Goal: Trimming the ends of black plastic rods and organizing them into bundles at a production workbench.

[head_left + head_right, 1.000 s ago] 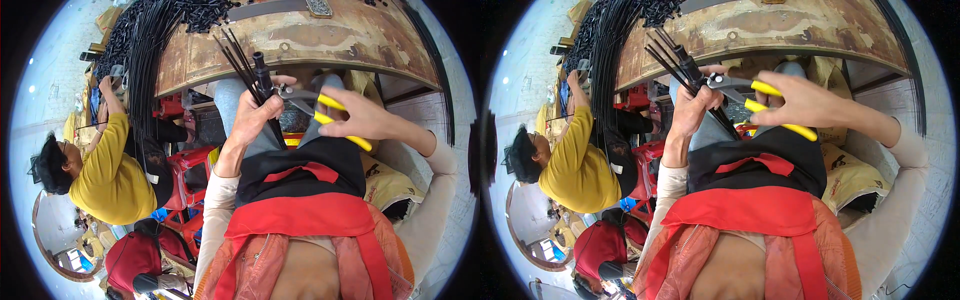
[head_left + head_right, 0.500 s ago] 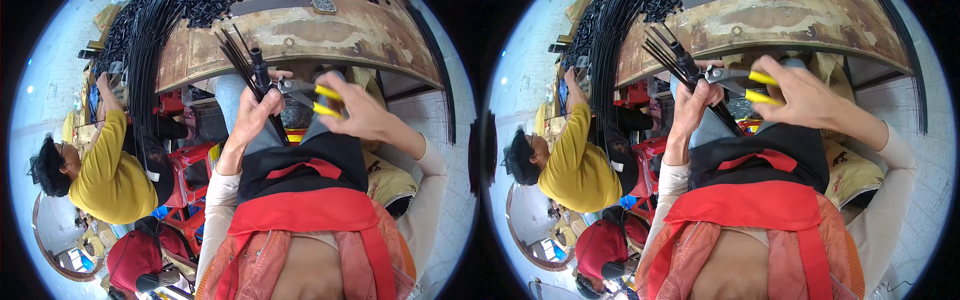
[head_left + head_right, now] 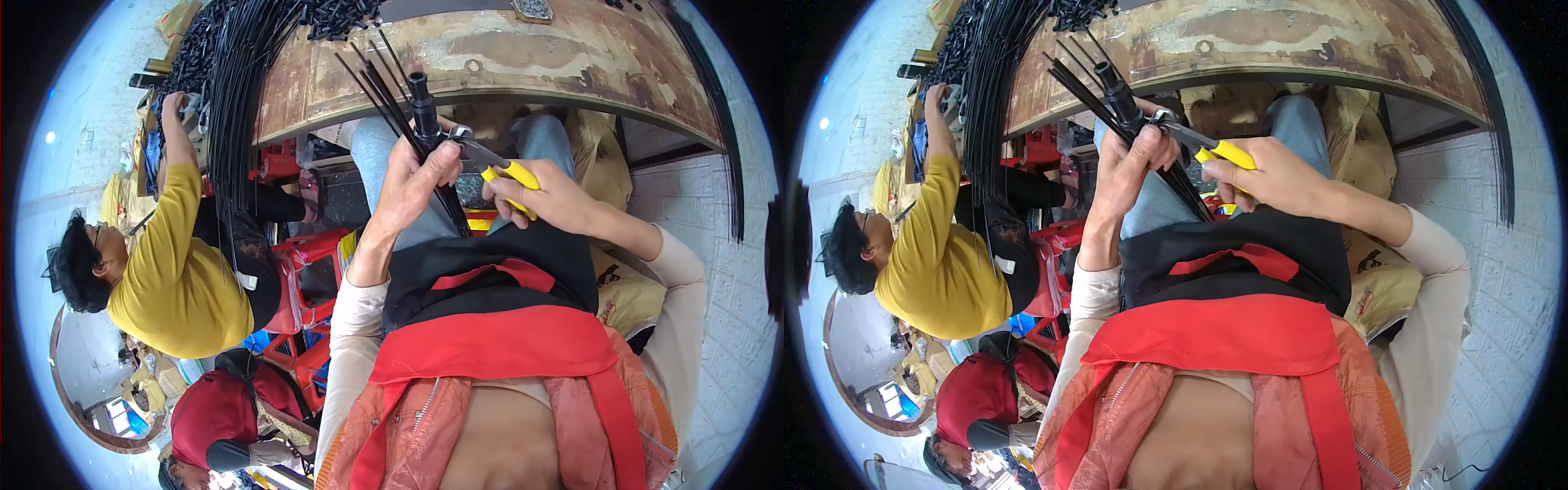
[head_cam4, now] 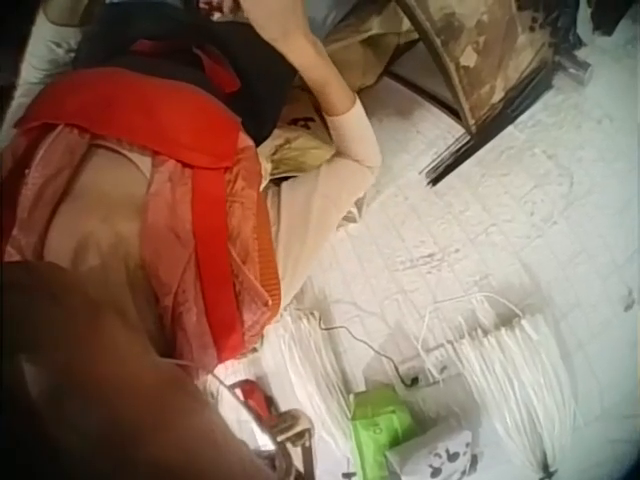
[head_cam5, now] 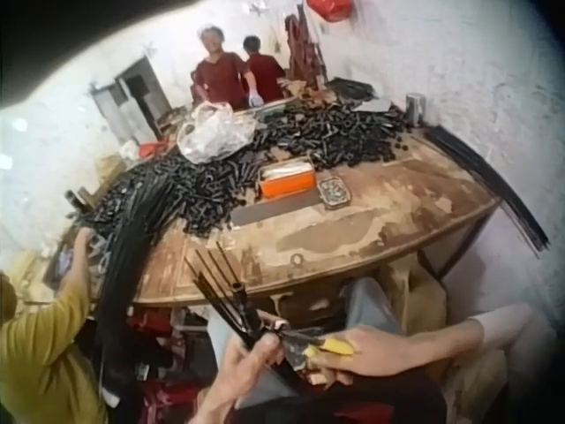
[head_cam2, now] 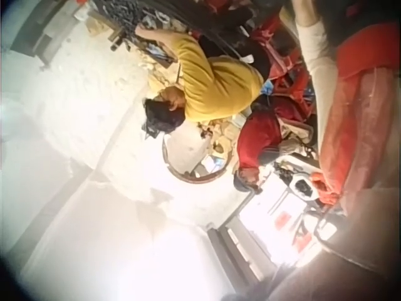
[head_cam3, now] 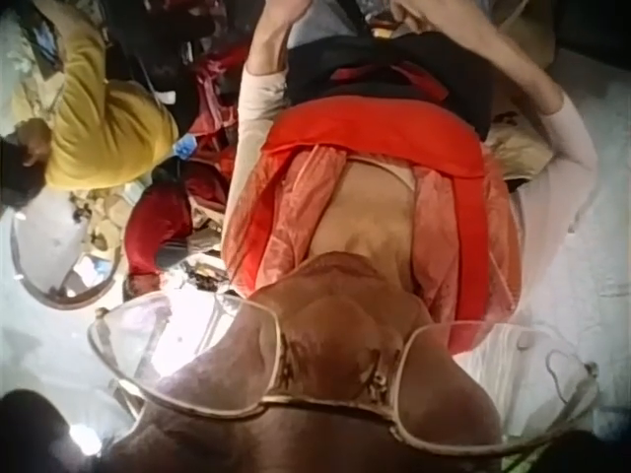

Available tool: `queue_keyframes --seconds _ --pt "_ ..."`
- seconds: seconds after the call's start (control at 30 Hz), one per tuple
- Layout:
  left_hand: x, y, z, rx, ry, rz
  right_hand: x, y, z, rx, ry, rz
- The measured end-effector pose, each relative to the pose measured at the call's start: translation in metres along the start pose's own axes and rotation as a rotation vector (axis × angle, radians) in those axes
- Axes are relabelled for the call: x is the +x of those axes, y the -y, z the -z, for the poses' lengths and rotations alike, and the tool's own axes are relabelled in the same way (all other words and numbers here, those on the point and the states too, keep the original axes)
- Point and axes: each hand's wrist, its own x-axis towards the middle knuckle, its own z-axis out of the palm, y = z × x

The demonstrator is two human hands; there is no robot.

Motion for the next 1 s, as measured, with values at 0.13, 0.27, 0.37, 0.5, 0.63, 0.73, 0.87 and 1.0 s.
queue_keyframes --seconds 0.13,0.27,0.37,0.5,0.63,0.73,0.87,1.0 --pt "0.001 0.002 0.006 -0.044 0.109 0.008 -0.01 0.019 0.017 -0.049 0.105 -0.092" --pt "0.005 0.004 0.006 -0.108 0.219 0.051 -0.017 0.018 0.023 0.071 0.213 -0.035" --pt "0.005 0.004 0.007 -0.128 0.247 0.073 -0.022 0.028 0.025 0.163 0.231 -0.098" --pt "0.006 0.005 0.006 -0.146 0.294 0.055 -0.02 0.033 0.034 0.144 0.338 -0.165" --pt "0.011 0.004 0.004 -0.126 0.237 0.053 -0.011 0.014 0.025 0.235 0.324 -0.118" --pt "0.018 0.005 0.003 -0.113 0.285 0.043 -0.015 0.021 0.029 0.301 0.316 -0.174" --pt "0.019 0.007 -0.003 0.007 -0.003 0.047 -0.009 0.016 0.028 0.156 0.045 -0.126" --pt "0.031 0.015 0.009 -0.06 -0.144 -0.026 0.018 0.006 0.092 -0.583 -0.585 0.314"
